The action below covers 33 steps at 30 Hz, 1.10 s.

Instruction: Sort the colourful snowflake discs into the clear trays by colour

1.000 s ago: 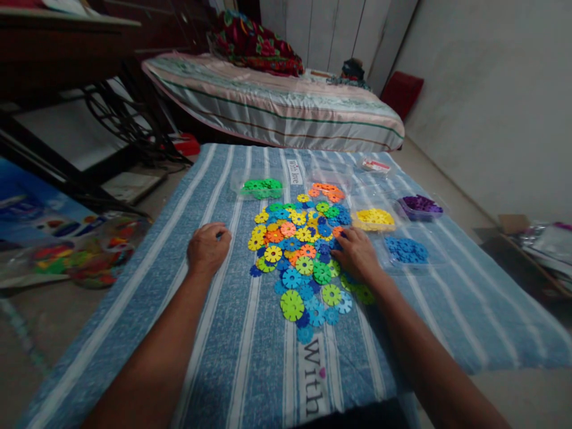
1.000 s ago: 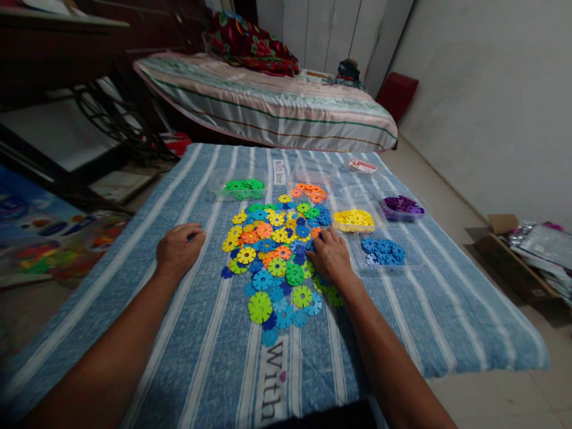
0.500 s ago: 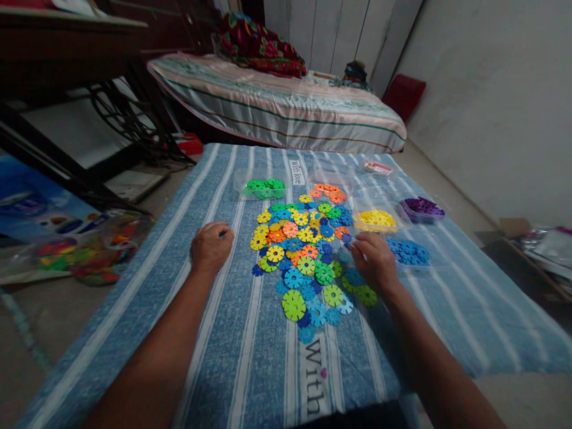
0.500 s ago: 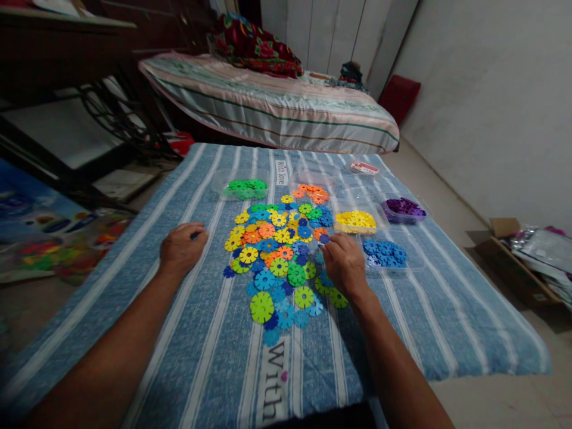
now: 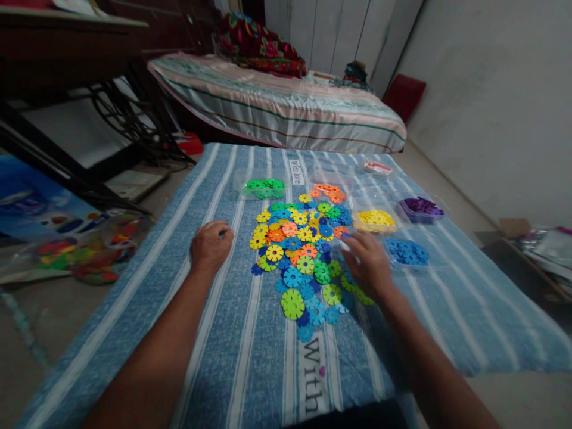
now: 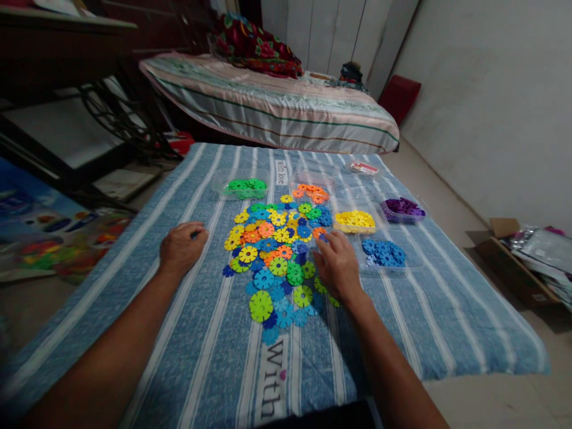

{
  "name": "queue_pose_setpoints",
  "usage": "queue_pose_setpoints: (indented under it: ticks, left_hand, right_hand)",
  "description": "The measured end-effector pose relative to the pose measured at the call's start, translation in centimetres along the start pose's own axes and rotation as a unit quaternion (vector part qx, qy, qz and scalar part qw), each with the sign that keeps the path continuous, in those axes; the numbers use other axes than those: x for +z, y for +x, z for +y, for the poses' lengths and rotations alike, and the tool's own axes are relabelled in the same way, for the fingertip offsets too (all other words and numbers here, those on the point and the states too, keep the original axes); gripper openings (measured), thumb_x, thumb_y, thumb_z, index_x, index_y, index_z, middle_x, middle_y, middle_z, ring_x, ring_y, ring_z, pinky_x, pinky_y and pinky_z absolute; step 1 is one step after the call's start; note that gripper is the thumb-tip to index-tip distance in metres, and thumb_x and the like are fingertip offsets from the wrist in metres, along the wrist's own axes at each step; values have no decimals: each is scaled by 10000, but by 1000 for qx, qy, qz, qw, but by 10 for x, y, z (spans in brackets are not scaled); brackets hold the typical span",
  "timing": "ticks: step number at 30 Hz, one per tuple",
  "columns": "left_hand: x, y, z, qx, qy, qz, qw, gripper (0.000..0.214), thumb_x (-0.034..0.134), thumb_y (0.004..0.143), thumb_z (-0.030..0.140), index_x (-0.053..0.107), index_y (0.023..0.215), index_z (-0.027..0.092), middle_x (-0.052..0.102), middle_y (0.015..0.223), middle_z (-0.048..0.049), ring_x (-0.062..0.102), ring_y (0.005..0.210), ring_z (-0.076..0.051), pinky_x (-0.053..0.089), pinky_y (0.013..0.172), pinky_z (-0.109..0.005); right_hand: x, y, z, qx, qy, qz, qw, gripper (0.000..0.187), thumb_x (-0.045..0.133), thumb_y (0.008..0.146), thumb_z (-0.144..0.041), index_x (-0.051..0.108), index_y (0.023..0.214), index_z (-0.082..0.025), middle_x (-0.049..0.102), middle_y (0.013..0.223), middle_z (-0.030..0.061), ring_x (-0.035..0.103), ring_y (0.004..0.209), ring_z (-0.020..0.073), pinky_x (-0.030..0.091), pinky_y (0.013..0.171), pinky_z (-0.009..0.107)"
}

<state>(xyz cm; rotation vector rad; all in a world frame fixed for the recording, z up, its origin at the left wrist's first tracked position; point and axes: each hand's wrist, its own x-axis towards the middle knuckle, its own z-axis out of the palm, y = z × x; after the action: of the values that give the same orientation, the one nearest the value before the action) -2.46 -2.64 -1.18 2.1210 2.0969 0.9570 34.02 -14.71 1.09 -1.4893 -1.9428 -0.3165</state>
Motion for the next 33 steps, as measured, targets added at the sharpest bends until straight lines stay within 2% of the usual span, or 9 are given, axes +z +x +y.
queue_pose_setpoints:
  ticks: [3,6,11,14,17,20,24,28,33]
  left_hand:
    - [0,0,-1,8,-2,-4,1000,201,499,774,284,684,752,209,726,1104,-79,649,1073,-262,496,996,-373]
    - [0,0,-2,8,-1,-7,1000,212,492,776,291,684,764,202,722,1117,-90,646,1079,-268,489,1004,-380]
    - [1,0,-1,1,3,-4,1000,203,487,781,289,669,749,204,726,1107,-87,649,1076,-257,478,1005,-362]
    - [0,0,0,4,0,-6,1000,196,488,785,287,661,740,207,729,1100,-83,648,1075,-254,479,1003,-354]
    - [-1,0,1,2,-1,-8,1000,190,490,787,296,655,741,214,729,1091,-66,646,1070,-244,484,993,-335]
    - [-1,-1,2,-3,2,-9,1000,196,487,787,298,658,756,207,724,1100,-73,642,1073,-245,482,993,-332]
    - [0,-2,1,-5,2,-9,1000,198,488,788,297,661,767,204,718,1115,-74,635,1082,-241,471,1004,-326]
    - [1,-1,0,-7,3,-8,1000,196,491,789,298,663,769,207,717,1114,-64,635,1075,-238,474,997,-322]
    - [1,-1,-1,4,5,-7,1000,204,486,785,290,668,759,201,729,1098,-70,649,1066,-237,482,997,-327]
  right_hand:
    - [21,-2,-17,-9,-18,-96,995,263,597,917,-317,675,1146,-216,613,1269,144,478,1279,307,460,999,464]
    - [26,-7,-20,-6,-52,-142,988,263,623,909,-368,696,1096,-198,612,1257,160,462,1285,334,458,986,473]
    - [22,-15,-13,19,-63,-113,991,243,571,942,-349,693,777,-220,671,979,102,520,1177,299,443,976,441]
    - [23,-11,-16,19,-45,-104,993,186,559,946,-335,705,908,-227,664,1022,95,522,1158,278,441,965,419]
    - [24,-5,-22,-2,-39,-137,990,191,576,937,-344,692,1046,-238,640,1148,98,484,1206,288,435,963,425]
    - [25,-3,-27,8,-64,-157,986,168,585,935,-347,694,921,-220,645,1094,108,488,1175,302,431,940,435]
    - [25,-5,-26,36,-69,-135,988,217,563,945,-325,665,790,-214,647,964,103,525,1068,283,427,905,419]
    - [28,2,-22,53,-53,-138,988,177,578,935,-341,680,889,-204,655,1027,108,529,1081,274,416,927,401]
    - [36,18,-23,92,-62,-202,973,260,613,912,-428,686,955,-182,636,1148,136,493,1139,299,391,939,413]
